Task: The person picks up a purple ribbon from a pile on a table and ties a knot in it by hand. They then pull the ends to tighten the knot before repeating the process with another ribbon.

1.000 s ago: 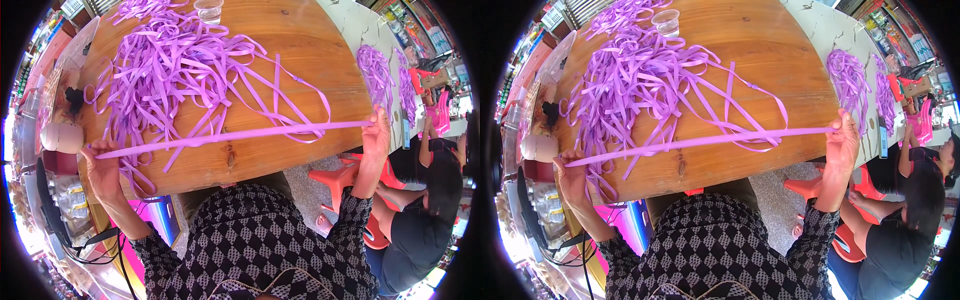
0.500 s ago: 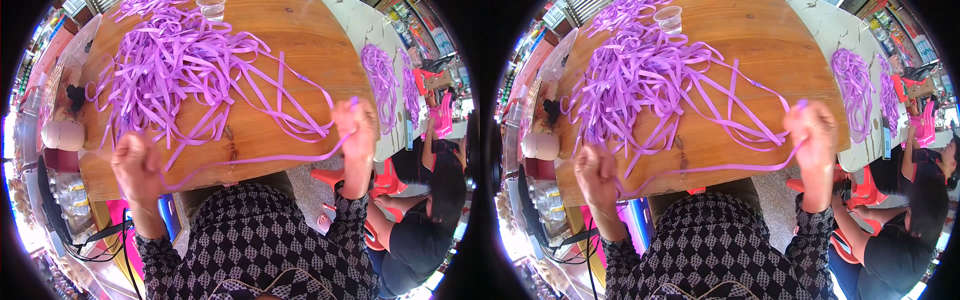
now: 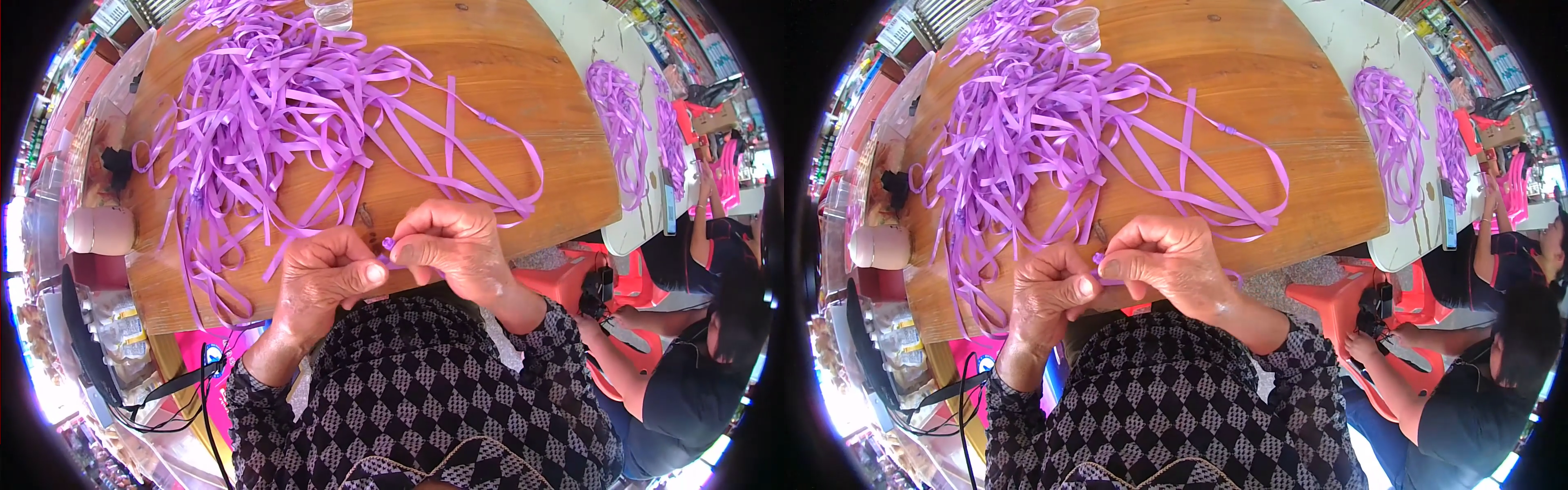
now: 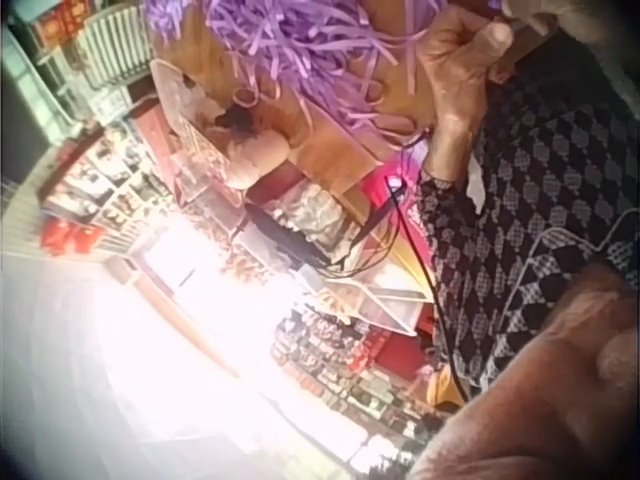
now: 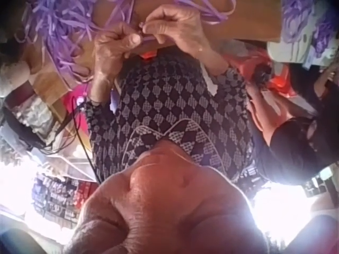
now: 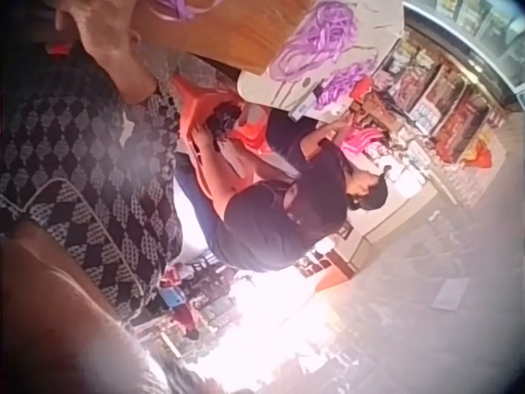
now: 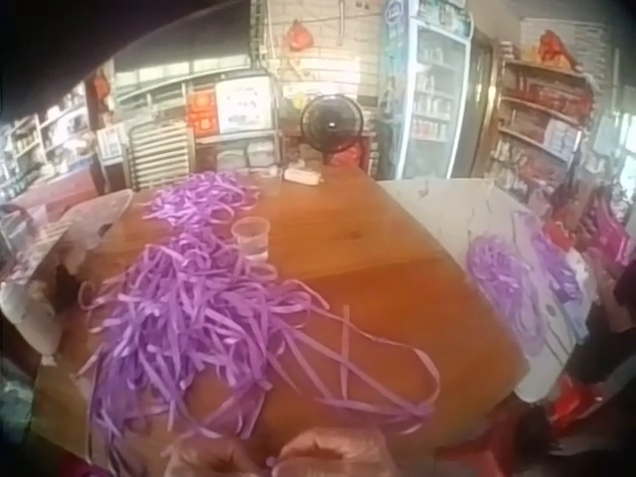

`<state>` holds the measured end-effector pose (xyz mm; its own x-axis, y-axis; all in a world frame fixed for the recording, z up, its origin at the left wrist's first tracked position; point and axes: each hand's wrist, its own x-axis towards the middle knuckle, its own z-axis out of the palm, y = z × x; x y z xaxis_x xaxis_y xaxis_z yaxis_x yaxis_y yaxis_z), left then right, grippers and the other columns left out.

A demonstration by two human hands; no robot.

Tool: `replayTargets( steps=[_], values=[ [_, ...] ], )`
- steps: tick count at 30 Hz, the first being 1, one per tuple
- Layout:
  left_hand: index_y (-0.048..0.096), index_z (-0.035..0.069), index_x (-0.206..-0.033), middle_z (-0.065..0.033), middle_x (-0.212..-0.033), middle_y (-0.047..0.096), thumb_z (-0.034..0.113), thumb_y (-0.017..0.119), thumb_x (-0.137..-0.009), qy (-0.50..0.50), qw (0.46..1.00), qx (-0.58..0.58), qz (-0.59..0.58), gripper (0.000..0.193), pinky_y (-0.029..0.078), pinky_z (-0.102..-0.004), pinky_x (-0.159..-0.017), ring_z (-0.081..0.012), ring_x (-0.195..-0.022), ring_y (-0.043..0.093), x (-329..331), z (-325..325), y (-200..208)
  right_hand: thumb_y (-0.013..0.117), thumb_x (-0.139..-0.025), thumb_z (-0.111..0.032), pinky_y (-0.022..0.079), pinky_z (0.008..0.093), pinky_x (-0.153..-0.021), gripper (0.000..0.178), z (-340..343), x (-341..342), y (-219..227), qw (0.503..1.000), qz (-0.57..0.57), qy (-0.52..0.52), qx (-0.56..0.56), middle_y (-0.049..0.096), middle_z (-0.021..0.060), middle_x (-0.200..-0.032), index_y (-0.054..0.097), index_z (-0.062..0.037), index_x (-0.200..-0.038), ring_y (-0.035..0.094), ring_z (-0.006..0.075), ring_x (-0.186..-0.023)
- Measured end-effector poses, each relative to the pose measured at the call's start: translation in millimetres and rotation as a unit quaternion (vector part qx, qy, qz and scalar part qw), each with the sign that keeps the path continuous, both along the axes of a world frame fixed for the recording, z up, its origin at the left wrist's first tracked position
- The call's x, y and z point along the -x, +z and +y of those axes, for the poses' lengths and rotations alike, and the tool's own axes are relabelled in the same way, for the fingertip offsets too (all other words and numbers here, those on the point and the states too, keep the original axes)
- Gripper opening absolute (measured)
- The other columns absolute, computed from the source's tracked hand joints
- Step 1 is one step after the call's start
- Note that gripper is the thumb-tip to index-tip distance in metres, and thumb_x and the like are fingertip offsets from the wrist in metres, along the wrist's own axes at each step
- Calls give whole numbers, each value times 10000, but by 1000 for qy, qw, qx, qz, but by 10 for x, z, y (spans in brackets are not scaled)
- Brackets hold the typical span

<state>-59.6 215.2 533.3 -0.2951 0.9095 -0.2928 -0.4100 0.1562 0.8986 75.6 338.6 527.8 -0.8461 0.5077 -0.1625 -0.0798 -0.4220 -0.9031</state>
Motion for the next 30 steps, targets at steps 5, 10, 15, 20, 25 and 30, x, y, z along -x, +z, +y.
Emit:
replayTargets(
  steps=[5,10,15,20,25,30],
  values=[
    [576,3,-738,-8,-628,544,153,672,-809,-48,998,-16,30,192,328,-189,-434,-52,-495,439,-21,3,54,634,-815,-40,364,185,-434,101,-127,-35,-115,999,37,-4,17,583,51,-688,587,40,-855,484,62,-490],
    [606,-29,-842,-17,-715,567,113,629,-842,-77,996,16,39,143,384,-192,-518,-45,-586,471,-27,-26,157,633,-813,-40,380,187,-453,96,-111,-95,-148,999,39,-11,-17,579,71,-711,592,42,-841,501,74,-513],
    [622,-35,-838,-9,-670,572,103,658,-802,-8,998,57,39,147,328,-187,-486,-40,-538,439,-51,-41,130,648,-796,-35,399,178,-485,97,-86,-163,-89,996,38,-19,-75,592,90,-742,599,43,-827,536,83,-559],
    [641,-19,-853,25,-652,573,105,657,-812,4,998,58,28,132,315,-163,-480,-21,-538,437,-15,-71,23,692,-768,-73,419,185,-511,142,-10,-193,45,998,-47,26,-26,616,58,-696,616,25,-836,544,62,-591],
    [625,-55,-808,-33,-637,579,86,700,-744,29,997,72,-3,172,284,-188,-451,-49,-483,405,-43,-66,48,709,-756,-79,402,182,-514,129,-12,-178,-50,988,-43,38,-141,617,26,-670,628,14,-796,521,37,-597],
    [630,-55,-809,-31,-632,581,86,710,-733,28,996,84,-16,179,280,-186,-444,-47,-477,402,-34,-81,24,716,-748,-67,397,185,-513,113,-30,-154,-31,982,-46,32,-181,620,11,-687,634,11,-755,507,27,-597]
  ],
)
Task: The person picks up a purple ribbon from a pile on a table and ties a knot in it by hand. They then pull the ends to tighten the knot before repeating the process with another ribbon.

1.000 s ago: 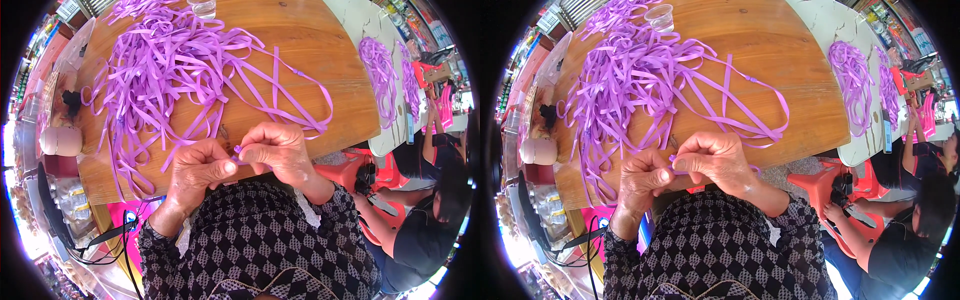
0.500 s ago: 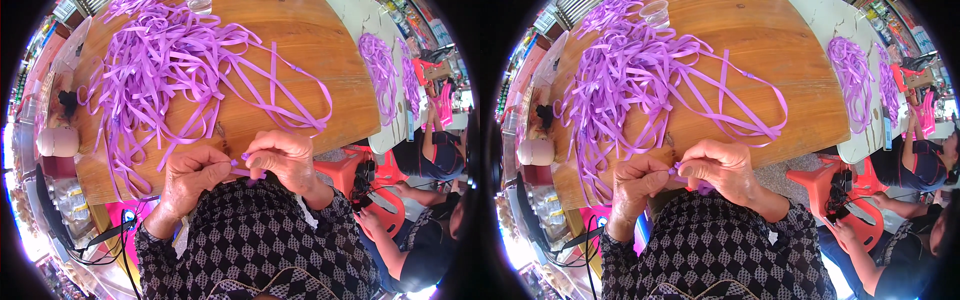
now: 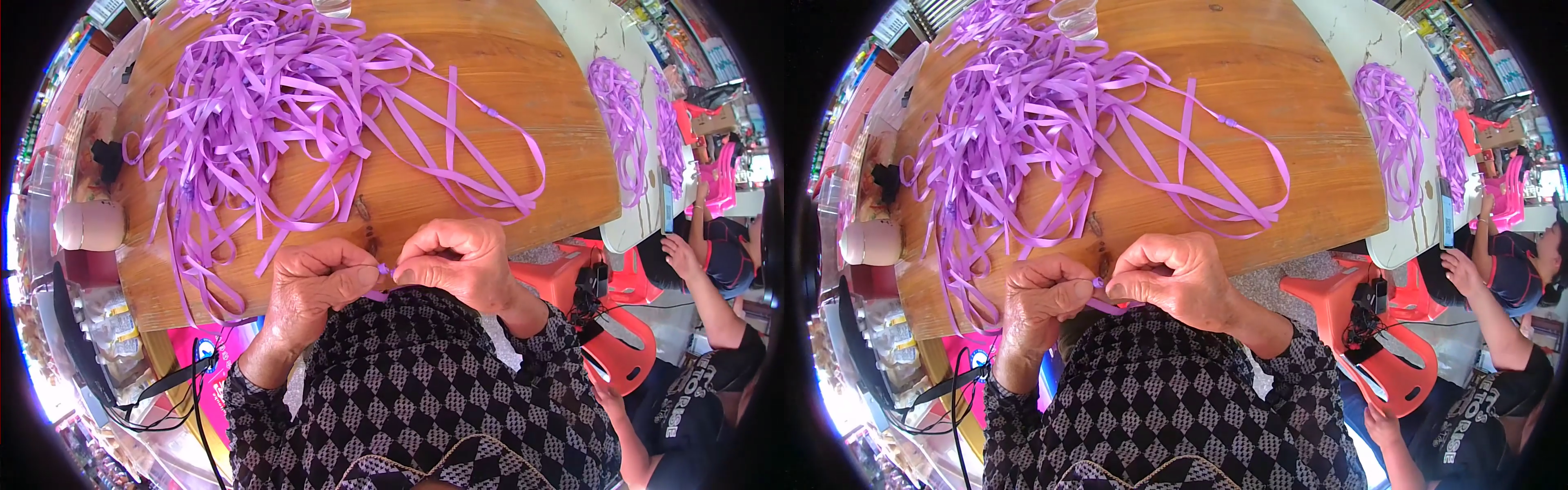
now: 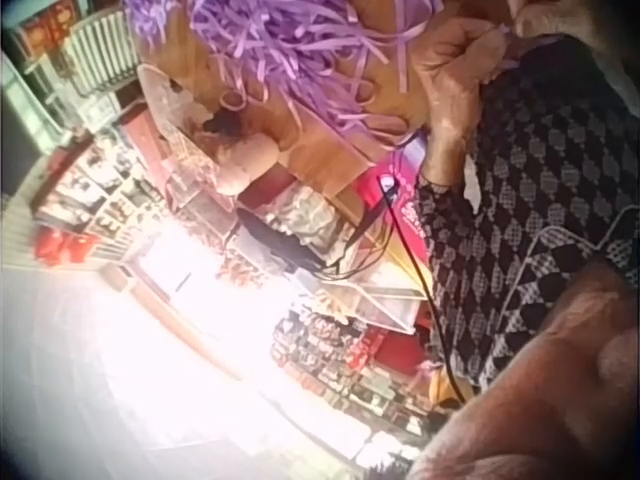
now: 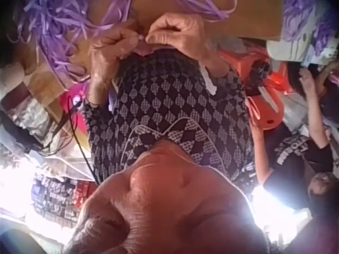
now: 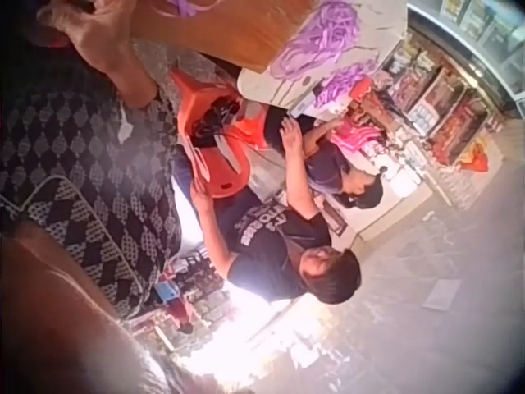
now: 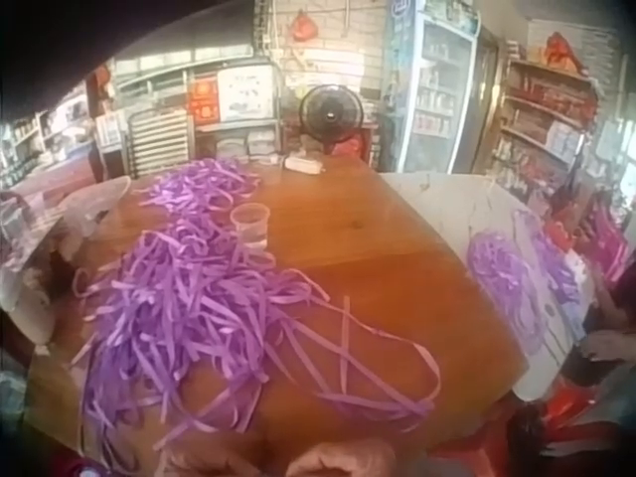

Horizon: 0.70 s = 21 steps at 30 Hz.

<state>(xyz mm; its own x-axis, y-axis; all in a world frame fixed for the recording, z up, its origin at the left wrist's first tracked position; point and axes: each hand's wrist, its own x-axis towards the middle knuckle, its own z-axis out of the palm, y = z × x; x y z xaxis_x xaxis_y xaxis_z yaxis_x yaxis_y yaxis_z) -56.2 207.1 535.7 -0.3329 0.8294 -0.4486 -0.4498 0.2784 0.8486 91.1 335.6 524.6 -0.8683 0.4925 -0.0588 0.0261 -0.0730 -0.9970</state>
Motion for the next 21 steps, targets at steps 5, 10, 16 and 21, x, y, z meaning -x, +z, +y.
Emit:
replayTargets(
  steps=[5,10,16,21],
  values=[
    [636,-52,-803,-29,-631,586,86,717,-726,-5,1000,-4,-25,177,279,-187,-439,-47,-474,405,-1,-20,-48,715,-750,-62,391,177,-516,110,-12,5,-7,998,-1,-22,55,614,5,-687,638,13,-775,498,25,-595],
    [640,-47,-808,-24,-631,585,86,723,-715,28,998,-14,-55,182,302,-185,-442,-49,-477,421,-32,-19,-121,711,-756,-64,382,174,-506,108,-40,24,-58,999,2,-25,37,607,1,-690,637,13,-775,489,24,-591],
    [640,-45,-813,-21,-633,584,82,721,-717,46,997,-20,-58,179,313,-183,-446,-50,-484,430,-56,-21,-136,708,-758,-78,379,185,-489,131,-90,55,-69,998,32,-49,-37,593,17,-677,626,23,-771,491,38,-575],
    [643,-36,-822,-16,-653,594,78,711,-733,37,998,-28,-47,160,312,-178,-454,-41,-492,429,-72,-27,-104,708,-753,-83,376,197,-479,147,-79,55,-120,990,59,-48,-122,577,32,-660,616,28,-783,494,55,-555]
  ],
)
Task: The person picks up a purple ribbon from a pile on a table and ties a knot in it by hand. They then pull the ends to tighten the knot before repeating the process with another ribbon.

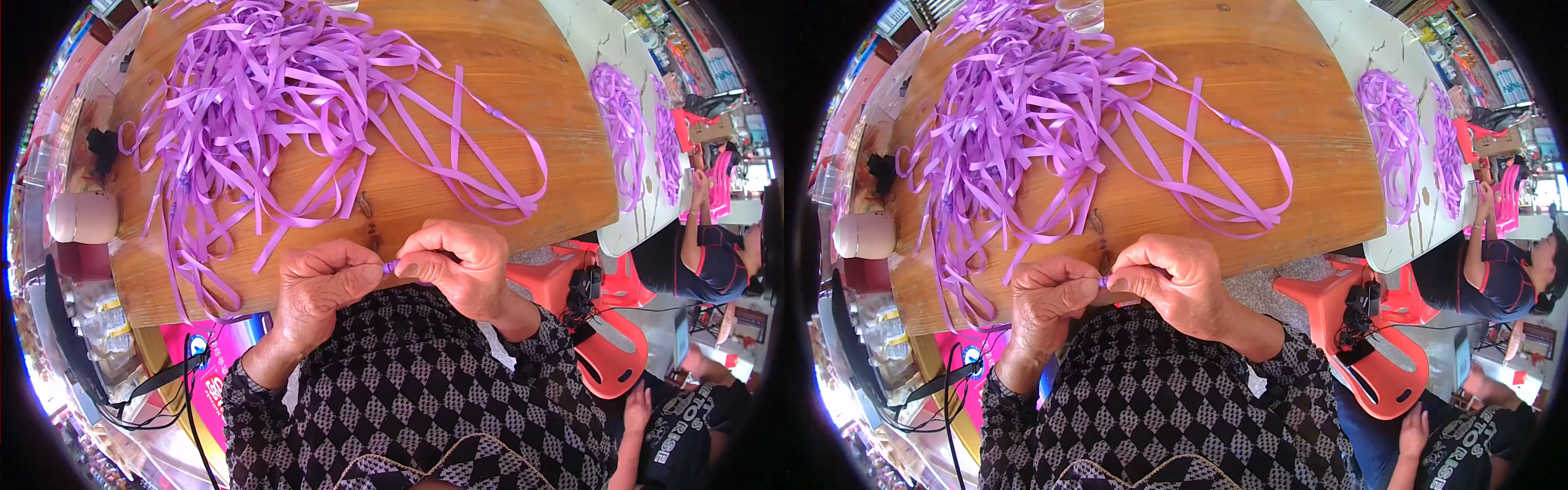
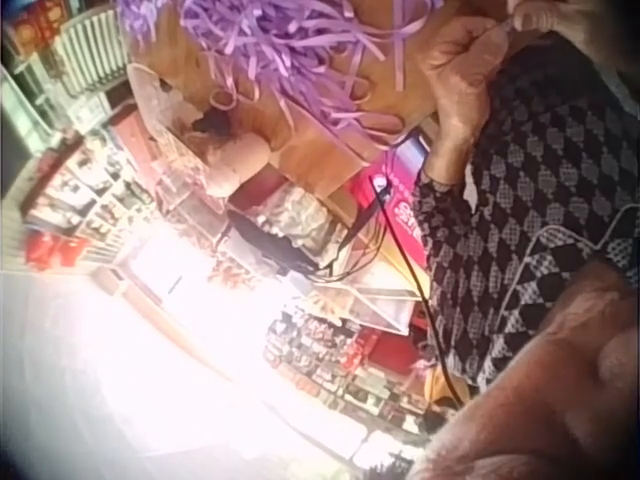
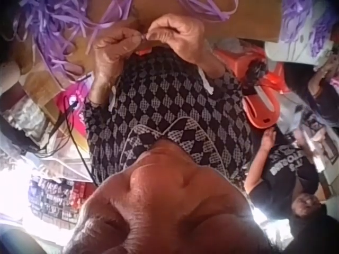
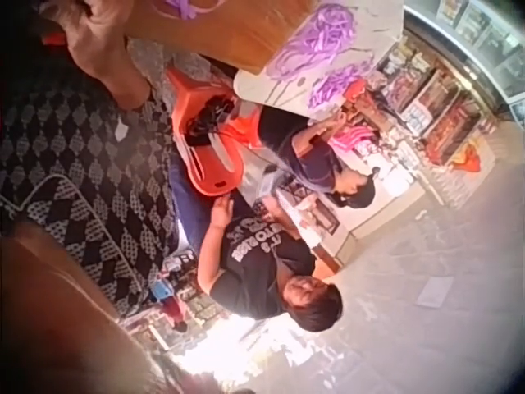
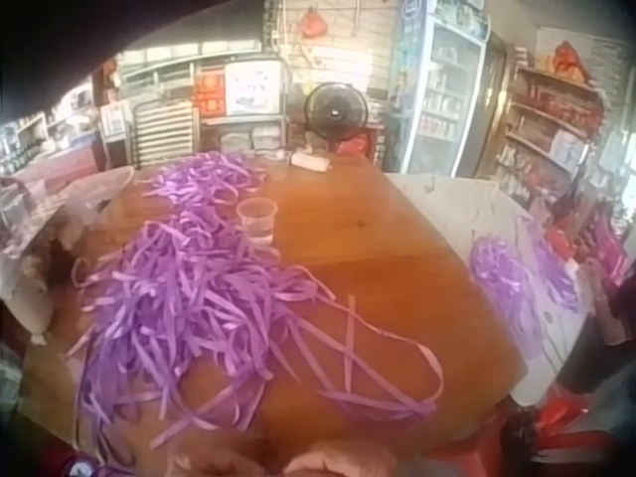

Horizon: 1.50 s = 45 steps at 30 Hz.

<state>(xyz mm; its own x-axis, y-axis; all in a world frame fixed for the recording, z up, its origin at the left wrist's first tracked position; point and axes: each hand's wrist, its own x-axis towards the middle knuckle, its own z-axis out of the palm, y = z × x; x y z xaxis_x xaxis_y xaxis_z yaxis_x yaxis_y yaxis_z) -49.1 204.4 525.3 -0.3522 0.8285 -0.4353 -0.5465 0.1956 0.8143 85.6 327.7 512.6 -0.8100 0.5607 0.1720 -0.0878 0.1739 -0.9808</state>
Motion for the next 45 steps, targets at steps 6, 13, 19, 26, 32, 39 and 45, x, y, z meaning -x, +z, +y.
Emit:
replayTargets(
  steps=[6,13,19,26,32,39,45],
  values=[
    [648,-30,-834,-11,-693,613,64,691,-759,-17,998,-6,56,128,344,-169,-499,-32,-556,466,2,-26,0,712,-732,-83,384,249,-469,143,30,16,-1,989,13,13,-150,578,73,-655,609,6,-777,511,148,-515],
    [652,-18,-834,1,-711,618,65,684,-771,-18,998,-5,56,109,369,-171,-532,-33,-593,485,15,-36,-13,709,-709,-43,421,307,-516,162,-4,51,-49,972,66,22,-225,619,94,-735,599,5,-818,568,237,-591],
    [649,-20,-838,1,-717,618,65,684,-771,-22,997,-7,70,113,376,-168,-550,-36,-605,490,3,-45,-40,701,-699,-11,429,306,-533,166,27,37,-37,973,54,42,-222,619,85,-731,596,2,-828,576,228,-610],
    [642,-25,-846,-8,-740,623,58,676,-778,-34,997,-5,64,113,411,-177,-592,-49,-641,516,14,-52,-50,708,-688,-19,421,302,-538,170,31,44,-36,986,23,50,-156,605,73,-711,598,-5,-817,554,207,-612],
    [637,-31,-848,-15,-756,629,40,659,-789,-44,994,-17,100,95,433,-184,-629,-54,-675,537,14,-69,-46,715,-678,-11,420,302,-540,179,79,63,-30,974,61,61,-209,600,66,-721,595,-15,-811,550,206,-621],
    [644,-25,-856,-7,-755,627,39,649,-801,-69,990,-7,123,85,418,-171,-616,-42,-675,522,13,-81,-76,729,-649,-1,404,309,-522,205,98,51,-38,981,43,73,-173,598,63,-722,573,-22,-781,534,211,-604],
    [648,-26,-858,7,-732,615,41,645,-808,-58,991,-26,115,83,399,-163,-589,-32,-650,500,-68,-94,-94,711,-677,-17,394,308,-516,186,87,45,-25,973,62,81,-206,585,64,-710,556,-23,-779,513,216,-591]
  ],
)
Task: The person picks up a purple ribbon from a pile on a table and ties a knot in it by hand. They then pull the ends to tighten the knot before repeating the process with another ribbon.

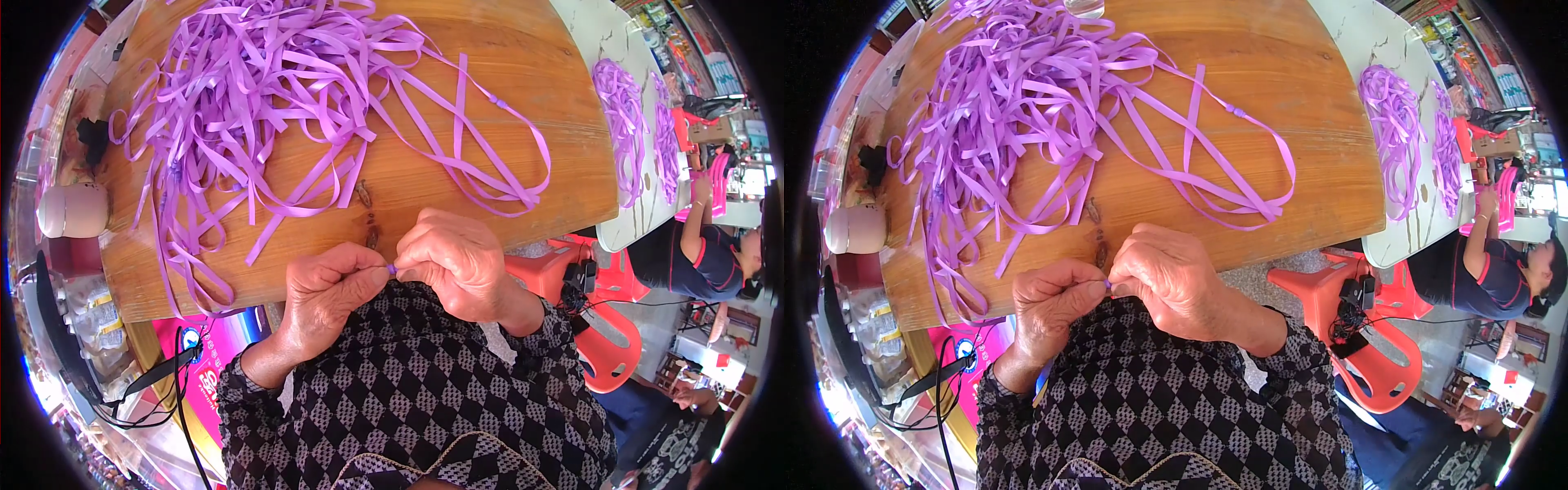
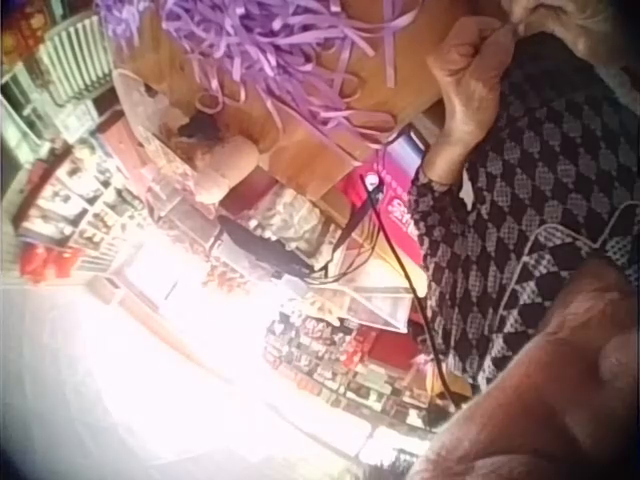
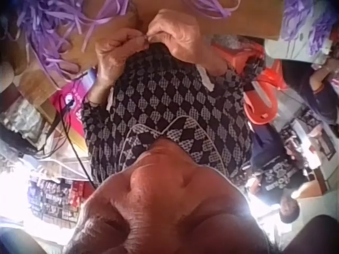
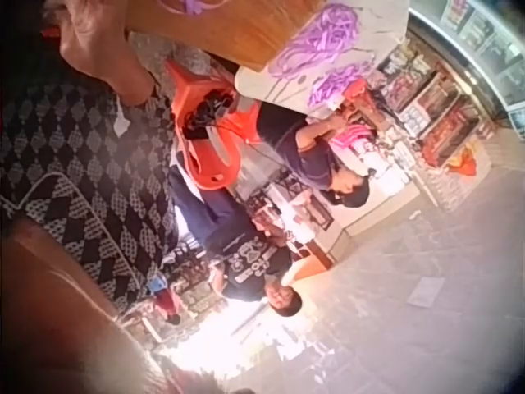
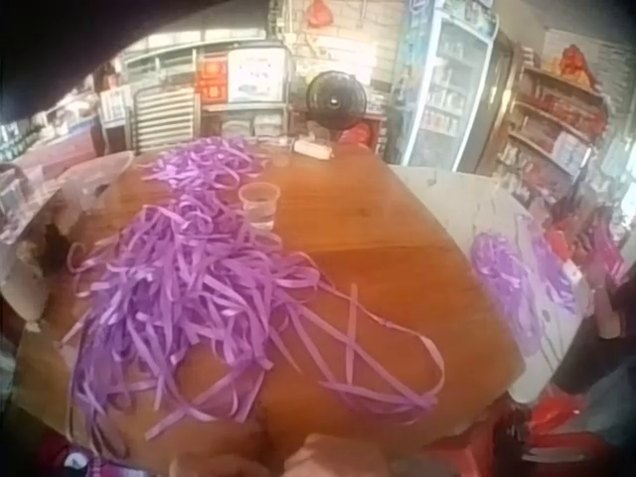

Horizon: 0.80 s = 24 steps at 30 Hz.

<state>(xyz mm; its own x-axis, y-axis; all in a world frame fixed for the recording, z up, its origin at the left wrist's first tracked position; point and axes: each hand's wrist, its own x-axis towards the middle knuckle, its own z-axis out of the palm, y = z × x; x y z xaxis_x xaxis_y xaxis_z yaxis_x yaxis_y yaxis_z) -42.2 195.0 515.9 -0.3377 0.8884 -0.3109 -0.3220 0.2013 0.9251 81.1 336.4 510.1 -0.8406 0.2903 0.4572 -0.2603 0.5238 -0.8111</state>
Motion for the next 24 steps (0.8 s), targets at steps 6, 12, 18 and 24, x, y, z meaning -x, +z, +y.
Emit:
replayTargets(
  steps=[6,12,18,24],
  values=[
    [648,-24,-865,18,-738,602,54,655,-804,-1,1000,-9,1,98,373,-164,-566,-26,-646,472,2,1,0,701,-692,-28,394,304,-519,183,24,3,-33,999,10,27,28,582,73,-712,554,-16,-800,510,222,-595],
    [625,-27,-909,47,-736,550,69,603,-861,23,999,-32,-13,110,362,-154,-573,-13,-651,435,-36,10,63,701,-693,-26,392,309,-518,176,-12,23,44,999,36,-22,-4,587,83,-747,575,-10,-816,508,224,-597],
    [625,-24,-910,48,-727,550,65,607,-857,14,999,-33,14,105,371,-160,-577,-17,-653,443,-35,-32,76,702,-691,-24,391,304,-514,175,-23,8,53,998,45,-28,-23,584,83,-754,591,-6,-825,498,212,-590],
    [633,-27,-886,27,-725,570,50,638,-823,3,999,-28,46,99,379,-171,-581,-30,-652,463,-29,-66,65,691,-658,26,381,302,-505,183,-30,8,45,999,48,5,-26,575,88,-737,575,-5,-797,491,224,-581]
  ],
)
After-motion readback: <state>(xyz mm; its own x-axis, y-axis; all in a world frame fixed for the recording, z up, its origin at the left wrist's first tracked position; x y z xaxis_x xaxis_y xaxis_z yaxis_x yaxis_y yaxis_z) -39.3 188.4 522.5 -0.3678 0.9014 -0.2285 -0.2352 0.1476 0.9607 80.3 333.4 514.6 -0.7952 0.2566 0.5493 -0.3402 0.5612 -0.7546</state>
